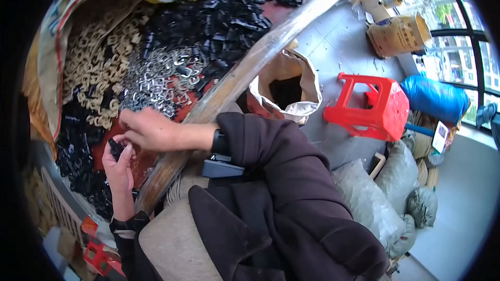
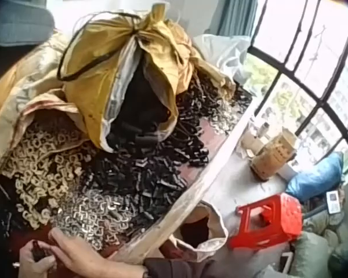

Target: Manually sorting and inspecting small metal and plastic components at a factory workstation.

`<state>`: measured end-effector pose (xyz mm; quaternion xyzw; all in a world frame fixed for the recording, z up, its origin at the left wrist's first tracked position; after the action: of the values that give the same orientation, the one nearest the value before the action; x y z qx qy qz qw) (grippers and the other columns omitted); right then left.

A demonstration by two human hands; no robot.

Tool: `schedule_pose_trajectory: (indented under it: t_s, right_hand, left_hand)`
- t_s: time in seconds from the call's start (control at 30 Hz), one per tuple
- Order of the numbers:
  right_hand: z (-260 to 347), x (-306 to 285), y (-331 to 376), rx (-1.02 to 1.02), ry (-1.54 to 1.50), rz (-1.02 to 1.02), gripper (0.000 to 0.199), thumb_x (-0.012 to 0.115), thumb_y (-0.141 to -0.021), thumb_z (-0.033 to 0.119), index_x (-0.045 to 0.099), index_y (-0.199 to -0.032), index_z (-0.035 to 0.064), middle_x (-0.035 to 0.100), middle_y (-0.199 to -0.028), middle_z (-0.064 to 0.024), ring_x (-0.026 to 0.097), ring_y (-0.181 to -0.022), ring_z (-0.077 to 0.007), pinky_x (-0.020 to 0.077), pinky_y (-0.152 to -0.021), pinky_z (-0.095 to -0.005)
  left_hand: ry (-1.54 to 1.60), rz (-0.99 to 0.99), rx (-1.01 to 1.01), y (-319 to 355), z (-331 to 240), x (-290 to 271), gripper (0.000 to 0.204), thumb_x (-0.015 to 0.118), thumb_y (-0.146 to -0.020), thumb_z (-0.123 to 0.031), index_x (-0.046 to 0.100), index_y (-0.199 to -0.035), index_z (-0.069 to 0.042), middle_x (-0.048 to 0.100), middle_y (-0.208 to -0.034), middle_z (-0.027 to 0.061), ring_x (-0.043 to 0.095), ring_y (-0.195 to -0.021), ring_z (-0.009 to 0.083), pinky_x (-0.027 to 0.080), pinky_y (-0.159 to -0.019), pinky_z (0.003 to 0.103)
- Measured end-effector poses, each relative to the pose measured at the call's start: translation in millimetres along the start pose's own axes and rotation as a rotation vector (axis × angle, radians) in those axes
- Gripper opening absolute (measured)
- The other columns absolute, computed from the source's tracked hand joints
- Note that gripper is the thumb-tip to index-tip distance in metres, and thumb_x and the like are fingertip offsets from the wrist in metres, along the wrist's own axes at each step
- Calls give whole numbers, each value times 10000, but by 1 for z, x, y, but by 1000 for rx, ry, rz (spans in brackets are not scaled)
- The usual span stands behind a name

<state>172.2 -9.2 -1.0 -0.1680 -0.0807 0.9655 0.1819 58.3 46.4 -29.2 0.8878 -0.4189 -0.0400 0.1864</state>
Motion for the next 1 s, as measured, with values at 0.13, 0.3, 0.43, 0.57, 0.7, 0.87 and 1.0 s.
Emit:
schedule_pose_trajectory:
  t_s: [0.13,0.3,0.43,0.57,0.7,0.87,1.0]
  right_hand:
    - [-5,-6,9,27,-214,-39,162,537,-744,125,454,-832,18,549,-652,-129,574,-601,-243,436,-520,-302]
    - [-20,-7,19,18,-364,-130,146,523,-750,104,451,-831,6,540,-640,-105,547,-527,-213,421,-483,-287]
    - [-20,-7,22,93,-545,-80,112,504,-753,75,456,-825,2,538,-626,-78,527,-493,-151,416,-470,-262]
    - [-24,5,29,250,-816,42,76,472,-750,35,461,-816,-1,532,-611,-53,511,-487,-98,413,-468,-234]
    - [-25,12,31,252,-925,42,70,440,-743,7,461,-809,-6,526,-593,-40,503,-481,-82,406,-457,-214]
    - [-24,13,34,245,-970,17,55,432,-751,17,468,-784,-8,531,-583,-37,503,-479,-82,393,-441,-201]
    - [-29,21,37,394,-1011,128,65,450,-766,47,486,-739,1,539,-590,-36,497,-477,-72,383,-437,-189]
  left_hand:
    - [-114,-115,163,0,-9,11,182,556,-722,-11,504,-897,-6,504,-787,14,468,-699,67,383,-649,187]
    - [-344,-82,217,-3,-17,22,119,547,-727,-6,514,-841,-9,497,-775,4,451,-685,66,364,-653,184]
    - [-318,-24,258,-4,-19,25,87,531,-745,-6,505,-828,-5,500,-773,14,453,-682,76,366,-654,191]
    - [-325,52,277,-2,-17,28,68,508,-774,-13,490,-839,-1,506,-771,25,462,-682,84,381,-648,200]
    - [-343,-21,295,3,-18,23,46,499,-787,-26,486,-825,-3,499,-736,22,453,-655,83,378,-625,202]
    - [-352,-62,309,5,-18,19,42,493,-792,-29,481,-827,-8,498,-734,20,453,-655,81,379,-623,200]
    - [-252,-49,262,3,-12,18,49,489,-796,-30,472,-837,-11,496,-750,21,456,-662,79,379,-627,197]
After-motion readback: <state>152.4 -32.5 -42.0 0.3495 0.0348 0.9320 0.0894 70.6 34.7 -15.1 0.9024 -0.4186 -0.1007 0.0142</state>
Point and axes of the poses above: each hand's wrist, its own y-axis away from the middle knuckle, its own x-axis out of the palm, z = x × y, the point moved 8 cm from there along -y, towards the middle knuckle
